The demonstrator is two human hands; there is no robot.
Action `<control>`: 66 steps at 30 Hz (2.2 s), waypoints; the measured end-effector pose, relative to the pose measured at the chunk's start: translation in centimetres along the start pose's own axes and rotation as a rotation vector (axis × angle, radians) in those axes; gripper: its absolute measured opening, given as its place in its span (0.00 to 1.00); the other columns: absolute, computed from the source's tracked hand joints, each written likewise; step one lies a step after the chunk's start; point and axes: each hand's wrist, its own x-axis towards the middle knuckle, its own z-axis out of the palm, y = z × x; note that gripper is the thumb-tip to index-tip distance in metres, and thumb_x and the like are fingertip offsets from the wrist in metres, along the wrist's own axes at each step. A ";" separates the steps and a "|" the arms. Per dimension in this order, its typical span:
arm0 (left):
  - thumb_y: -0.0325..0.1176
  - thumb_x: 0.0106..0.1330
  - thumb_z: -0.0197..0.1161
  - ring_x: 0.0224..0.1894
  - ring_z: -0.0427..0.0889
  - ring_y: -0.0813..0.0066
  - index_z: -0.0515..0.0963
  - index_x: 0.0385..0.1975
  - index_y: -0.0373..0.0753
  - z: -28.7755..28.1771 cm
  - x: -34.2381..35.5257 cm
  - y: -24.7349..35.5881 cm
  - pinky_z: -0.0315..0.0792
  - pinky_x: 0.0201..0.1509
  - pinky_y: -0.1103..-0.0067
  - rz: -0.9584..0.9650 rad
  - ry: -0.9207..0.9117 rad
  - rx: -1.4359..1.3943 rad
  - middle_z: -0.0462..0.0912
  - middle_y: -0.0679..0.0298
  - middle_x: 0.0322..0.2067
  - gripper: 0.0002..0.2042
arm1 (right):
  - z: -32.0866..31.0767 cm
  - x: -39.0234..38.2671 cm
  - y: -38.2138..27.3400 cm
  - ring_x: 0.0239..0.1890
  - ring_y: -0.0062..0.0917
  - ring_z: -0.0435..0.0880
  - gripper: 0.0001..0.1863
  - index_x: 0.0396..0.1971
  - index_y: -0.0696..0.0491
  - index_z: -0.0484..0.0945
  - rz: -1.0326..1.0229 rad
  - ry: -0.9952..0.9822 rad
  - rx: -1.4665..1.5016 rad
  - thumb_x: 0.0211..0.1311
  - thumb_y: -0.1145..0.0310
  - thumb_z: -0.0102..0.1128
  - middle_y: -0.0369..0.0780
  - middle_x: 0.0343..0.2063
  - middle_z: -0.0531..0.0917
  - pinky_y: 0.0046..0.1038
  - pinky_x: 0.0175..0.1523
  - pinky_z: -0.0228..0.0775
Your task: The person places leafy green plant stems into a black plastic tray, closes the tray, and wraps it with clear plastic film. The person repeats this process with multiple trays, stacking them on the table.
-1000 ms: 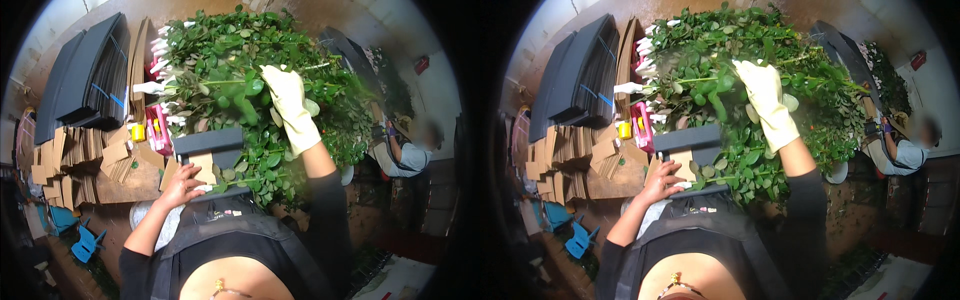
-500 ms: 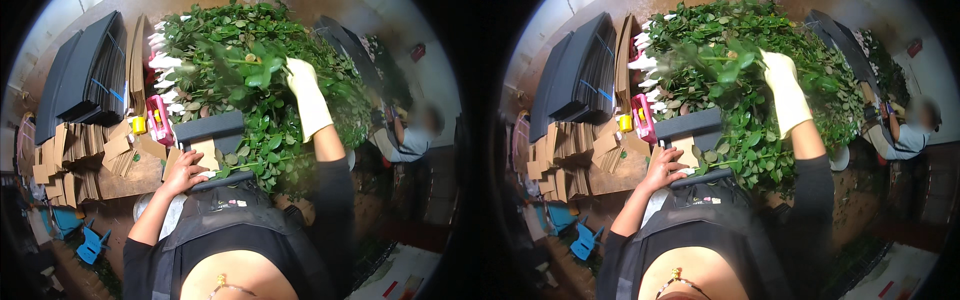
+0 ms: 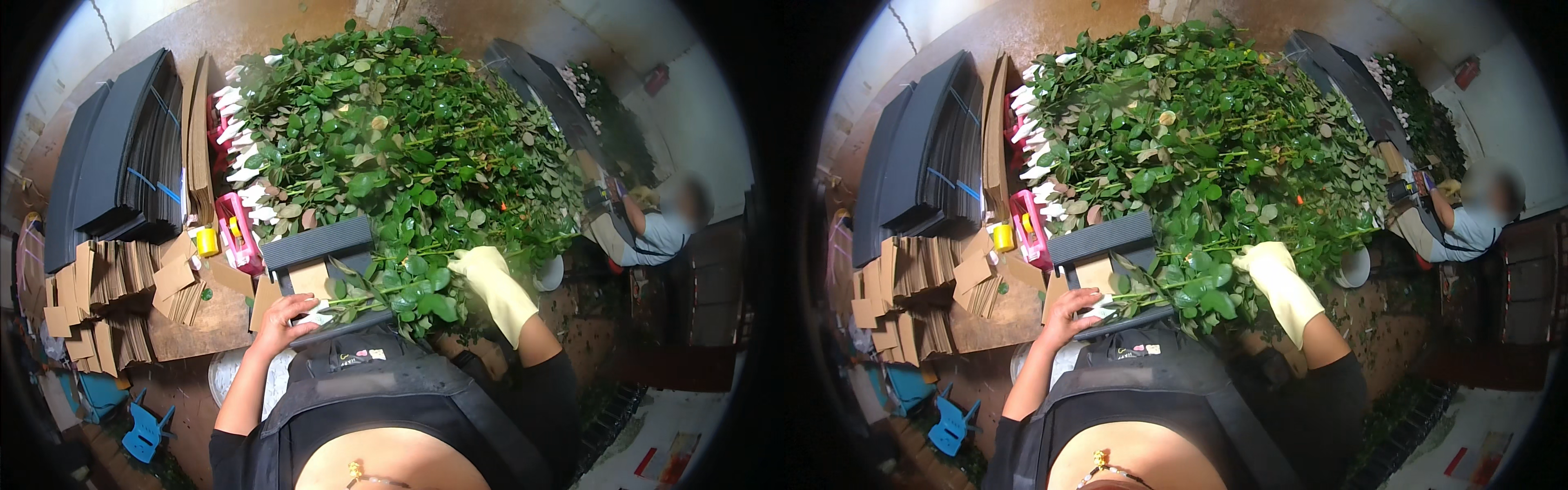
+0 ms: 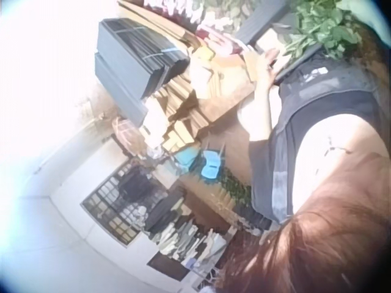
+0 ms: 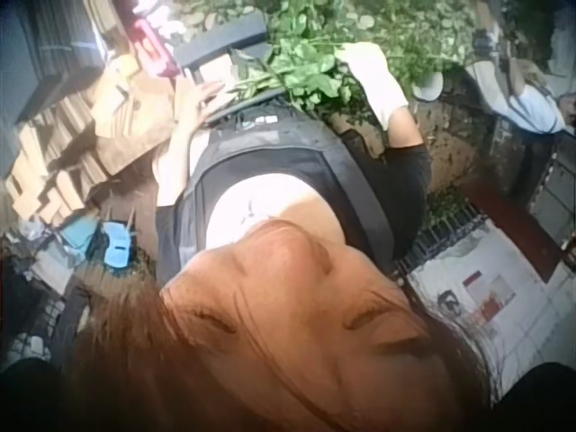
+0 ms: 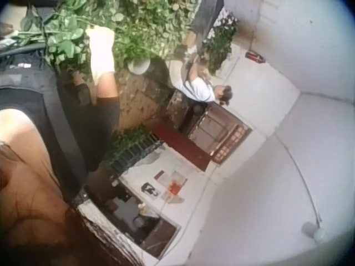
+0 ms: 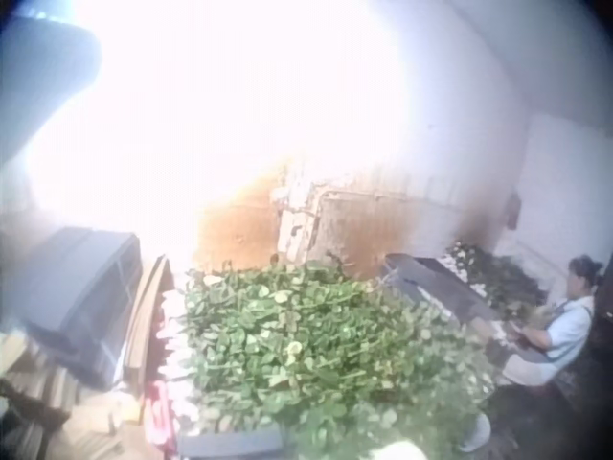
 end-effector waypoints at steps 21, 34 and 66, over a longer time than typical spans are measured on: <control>0.31 0.58 0.74 0.44 0.83 0.60 0.85 0.36 0.38 0.4 1.2 0.7 0.77 0.49 0.68 0.042 0.114 0.077 0.87 0.60 0.40 0.09 | -20.4 8.0 -3.2 0.45 0.30 0.87 0.06 0.34 0.56 0.87 -0.980 1.349 0.166 0.64 0.72 0.64 0.44 0.37 0.90 0.39 0.69 0.66; 0.30 0.60 0.73 0.42 0.83 0.63 0.85 0.35 0.37 0.5 1.3 -0.5 0.76 0.48 0.69 -0.025 0.066 -0.025 0.88 0.61 0.38 0.07 | -13.8 -3.9 7.5 0.33 0.38 0.84 0.26 0.39 0.55 0.86 -0.900 1.198 0.161 0.38 0.91 0.52 0.44 0.38 0.90 0.36 0.43 0.78; 0.32 0.66 0.67 0.53 0.81 0.54 0.84 0.52 0.41 -0.8 1.7 1.1 0.74 0.58 0.66 0.027 0.087 0.185 0.83 0.56 0.52 0.15 | -17.0 18.3 -16.6 0.66 0.32 0.73 0.16 0.48 0.51 0.85 -0.524 0.759 -0.503 0.64 0.64 0.58 0.42 0.59 0.81 0.36 0.74 0.58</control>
